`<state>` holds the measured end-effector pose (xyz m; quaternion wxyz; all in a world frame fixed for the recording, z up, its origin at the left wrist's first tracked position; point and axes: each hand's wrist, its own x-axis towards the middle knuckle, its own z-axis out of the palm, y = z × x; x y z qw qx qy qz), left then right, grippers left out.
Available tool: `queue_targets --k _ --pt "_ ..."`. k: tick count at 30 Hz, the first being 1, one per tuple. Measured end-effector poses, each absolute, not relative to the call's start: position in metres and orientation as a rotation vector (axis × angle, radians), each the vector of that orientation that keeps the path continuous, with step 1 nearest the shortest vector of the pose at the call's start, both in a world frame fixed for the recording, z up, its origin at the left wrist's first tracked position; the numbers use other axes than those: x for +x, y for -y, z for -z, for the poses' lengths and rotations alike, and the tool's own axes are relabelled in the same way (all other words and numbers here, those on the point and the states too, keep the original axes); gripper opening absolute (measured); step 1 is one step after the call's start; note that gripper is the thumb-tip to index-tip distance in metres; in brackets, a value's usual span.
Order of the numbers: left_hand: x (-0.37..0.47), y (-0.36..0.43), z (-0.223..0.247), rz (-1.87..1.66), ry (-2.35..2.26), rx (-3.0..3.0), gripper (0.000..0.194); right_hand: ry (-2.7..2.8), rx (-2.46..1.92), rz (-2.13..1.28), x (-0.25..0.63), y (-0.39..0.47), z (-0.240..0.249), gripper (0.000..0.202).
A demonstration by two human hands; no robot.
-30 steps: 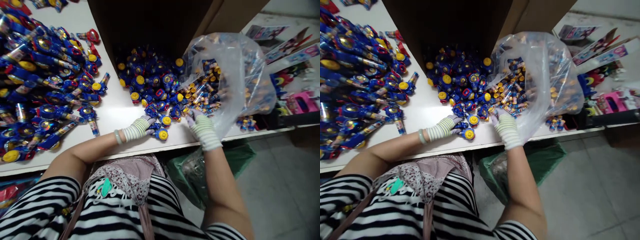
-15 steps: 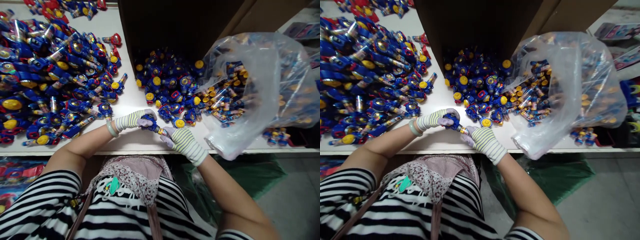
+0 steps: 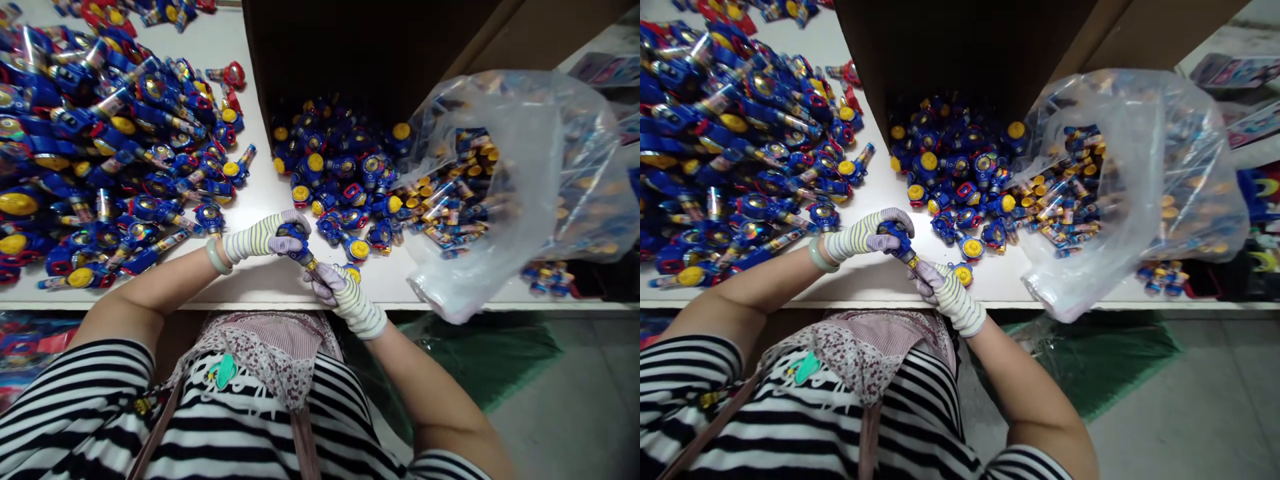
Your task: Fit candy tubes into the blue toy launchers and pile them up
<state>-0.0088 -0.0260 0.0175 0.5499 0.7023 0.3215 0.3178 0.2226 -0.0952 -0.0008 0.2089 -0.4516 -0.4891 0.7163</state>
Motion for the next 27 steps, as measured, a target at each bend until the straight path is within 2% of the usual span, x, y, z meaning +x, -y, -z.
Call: queue_targets --k 2,6,8,10,12,14,16,20,21,22,25,27 --pt "-0.008 0.026 -0.017 -0.780 -0.789 1.671 0.052 1.512 -1.273 -1.896 0.224 0.091 -0.003 0.063" --pt "-0.006 0.022 -0.016 -0.786 -0.933 1.665 0.046 2.216 -1.475 -1.091 0.230 0.072 -0.022 0.054" --pt "-0.007 0.021 -0.018 -0.778 -0.948 1.673 0.045 2.347 -1.545 -0.955 0.229 0.068 -0.026 0.050" --pt "-0.010 0.023 -0.023 -0.793 -0.918 1.706 0.049 2.249 -1.481 -1.227 0.223 0.070 -0.022 0.051" --pt "-0.016 0.026 -0.031 -0.819 -0.879 1.729 0.055 1.991 -1.277 -1.681 0.213 0.075 -0.013 0.060" --pt "-0.024 0.027 -0.037 -0.797 -0.878 1.733 0.056 1.776 -1.084 -1.994 0.203 0.078 -0.004 0.069" --pt "-0.029 0.025 -0.039 -0.747 -0.952 1.745 0.050 1.763 -1.086 -1.979 0.196 0.074 -0.001 0.071" --pt "-0.030 0.021 -0.031 -0.741 -1.186 1.648 0.043 2.205 -1.446 -1.222 0.201 0.059 -0.019 0.053" --pt "-0.028 0.022 -0.030 -0.754 -1.212 1.605 0.043 2.274 -1.476 -1.135 0.203 0.059 -0.024 0.050" --pt "-0.026 0.024 -0.029 -0.772 -1.217 1.580 0.043 2.286 -1.457 -1.181 0.204 0.060 -0.028 0.048" --pt "-0.023 0.032 -0.033 -0.847 -1.125 1.615 0.044 1.978 -1.207 -1.792 0.200 0.074 -0.029 0.049" --pt "-0.029 0.035 -0.038 -0.831 -1.035 1.649 0.044 1.747 -1.090 -2.073 0.195 0.082 -0.024 0.054"
